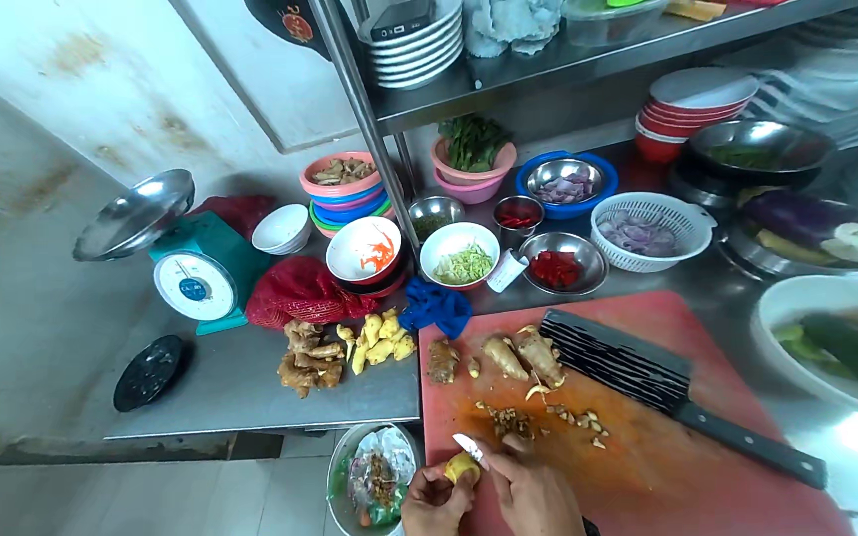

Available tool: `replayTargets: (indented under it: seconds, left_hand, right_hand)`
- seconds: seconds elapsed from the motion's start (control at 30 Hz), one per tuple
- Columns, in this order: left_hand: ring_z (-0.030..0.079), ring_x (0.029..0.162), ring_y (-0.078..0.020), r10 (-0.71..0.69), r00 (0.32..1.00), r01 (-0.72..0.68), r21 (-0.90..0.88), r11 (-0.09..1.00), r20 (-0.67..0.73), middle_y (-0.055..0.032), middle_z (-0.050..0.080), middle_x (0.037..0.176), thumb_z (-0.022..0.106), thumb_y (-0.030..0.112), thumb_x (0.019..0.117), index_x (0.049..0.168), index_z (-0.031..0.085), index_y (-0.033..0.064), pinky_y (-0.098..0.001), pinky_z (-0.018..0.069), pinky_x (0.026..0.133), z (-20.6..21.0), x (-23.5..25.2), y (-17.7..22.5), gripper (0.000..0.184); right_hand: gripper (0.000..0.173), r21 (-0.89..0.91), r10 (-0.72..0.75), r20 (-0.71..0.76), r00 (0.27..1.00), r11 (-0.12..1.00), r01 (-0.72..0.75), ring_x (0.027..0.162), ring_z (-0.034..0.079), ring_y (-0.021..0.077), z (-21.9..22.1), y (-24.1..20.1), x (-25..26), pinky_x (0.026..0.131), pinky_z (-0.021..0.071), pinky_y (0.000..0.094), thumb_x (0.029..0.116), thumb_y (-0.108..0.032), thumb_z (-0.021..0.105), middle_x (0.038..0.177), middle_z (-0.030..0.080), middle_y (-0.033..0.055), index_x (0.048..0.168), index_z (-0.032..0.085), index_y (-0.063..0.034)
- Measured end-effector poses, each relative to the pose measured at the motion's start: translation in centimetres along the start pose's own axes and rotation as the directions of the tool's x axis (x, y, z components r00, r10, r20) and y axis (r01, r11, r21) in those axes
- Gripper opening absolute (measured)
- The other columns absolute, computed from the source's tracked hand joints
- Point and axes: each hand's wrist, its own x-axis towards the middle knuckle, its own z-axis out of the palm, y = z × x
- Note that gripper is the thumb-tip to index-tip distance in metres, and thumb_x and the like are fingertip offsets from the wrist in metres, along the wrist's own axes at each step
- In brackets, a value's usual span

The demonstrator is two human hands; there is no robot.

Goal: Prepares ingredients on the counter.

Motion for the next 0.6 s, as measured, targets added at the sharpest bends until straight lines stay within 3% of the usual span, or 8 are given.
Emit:
replayTargets:
  seconds: [0.13,0.27,0.33,0.43,0.5,0.53,0.6]
  left_hand:
    - [0.069,0.06,-0.0138,-0.032,0.999,0.032,-0.012,0.999,-0.009,-0.009,0.07,0.071,0.077,-0.011,0.0746,0.095,0.062,-0.0079,-0.0297,0.0615,0.061,0.1,-0.2,0.2,0.026]
    - [0.069,0.059,-0.0145,-0.056,0.998,0.056,-0.042,0.998,-0.018,-0.0096,0.07,0.07,0.077,-0.013,0.0755,0.093,0.062,-0.0076,-0.0295,0.0612,0.059,0.2,-0.2,0.1,0.023]
    - [0.069,0.059,-0.0144,-0.072,0.997,0.071,-0.042,0.997,-0.028,-0.0095,0.07,0.07,0.076,-0.013,0.0777,0.094,0.061,-0.0075,-0.0292,0.0612,0.059,0.3,-0.2,0.2,0.022]
    - [0.069,0.058,-0.014,-0.088,0.995,0.086,-0.045,0.995,-0.038,-0.0091,0.07,0.068,0.075,-0.01,0.0813,0.093,0.061,-0.0066,-0.0289,0.0609,0.059,0.5,0.2,0.6,0.019]
    - [0.069,0.058,-0.0141,-0.126,0.991,0.123,-0.051,0.991,-0.048,-0.0094,0.07,0.068,0.074,-0.009,0.0836,0.092,0.06,-0.0066,-0.0292,0.061,0.059,0.6,0.0,0.8,0.016]
    - [0.069,0.058,-0.014,-0.146,0.988,0.143,-0.055,0.988,-0.058,-0.0094,0.07,0.068,0.073,-0.008,0.0854,0.093,0.06,-0.0066,-0.0288,0.0609,0.059,0.7,0.1,1.0,0.016]
    - [0.069,0.058,-0.014,-0.181,0.981,0.178,-0.052,0.983,-0.07,-0.0093,0.07,0.069,0.072,-0.003,0.0908,0.094,0.059,-0.0065,-0.0287,0.061,0.059,0.6,0.3,1.5,0.014]
  right_hand:
    - [0.032,-0.033,0.051,0.059,0.997,0.998,-0.049,0.083,0.074,0.035,0.1,0.4,0.2,0.067,0.0604,0.0527,0.0967,-0.009,0.061,0.105,0.074,0.0165,0.121,0.079,-0.0203]
    - [0.029,-0.022,0.024,0.043,0.999,0.999,-0.023,0.082,0.075,0.0345,0.2,0.0,0.0,0.066,0.0612,0.0516,0.0941,-0.008,0.063,0.101,0.075,0.0162,0.114,0.081,-0.0179]
    - [0.031,-0.029,0.123,0.139,0.983,0.992,-0.12,0.089,0.073,0.035,-0.3,0.1,0.6,0.074,0.0599,0.0523,0.0996,-0.012,0.058,0.109,0.074,0.0157,0.122,0.078,-0.0202]
    - [0.028,0.045,0.08,0.077,0.994,0.995,-0.084,0.086,0.074,0.0357,-0.3,-0.3,0.3,0.072,0.0607,0.0539,0.0973,-0.011,0.062,0.106,0.074,0.017,0.116,0.081,-0.0169]
    - [0.032,-0.031,0.111,0.119,0.987,0.994,-0.108,0.085,0.074,0.036,-0.2,-0.1,0.5,0.07,0.0607,0.0534,0.0979,-0.012,0.06,0.109,0.074,0.0173,0.122,0.078,-0.0215]
    - [0.034,-0.061,0.165,0.186,0.969,0.986,-0.156,0.091,0.074,0.0363,-0.6,0.1,1.0,0.074,0.06,0.0536,0.101,-0.015,0.057,0.114,0.073,0.0172,0.129,0.075,-0.0234]
    - [0.033,-0.033,0.205,0.227,0.952,0.979,-0.203,0.097,0.073,0.0372,-1.1,0.1,1.6,0.079,0.0591,0.0541,0.1022,-0.016,0.055,0.119,0.072,0.0182,0.128,0.075,-0.0199]
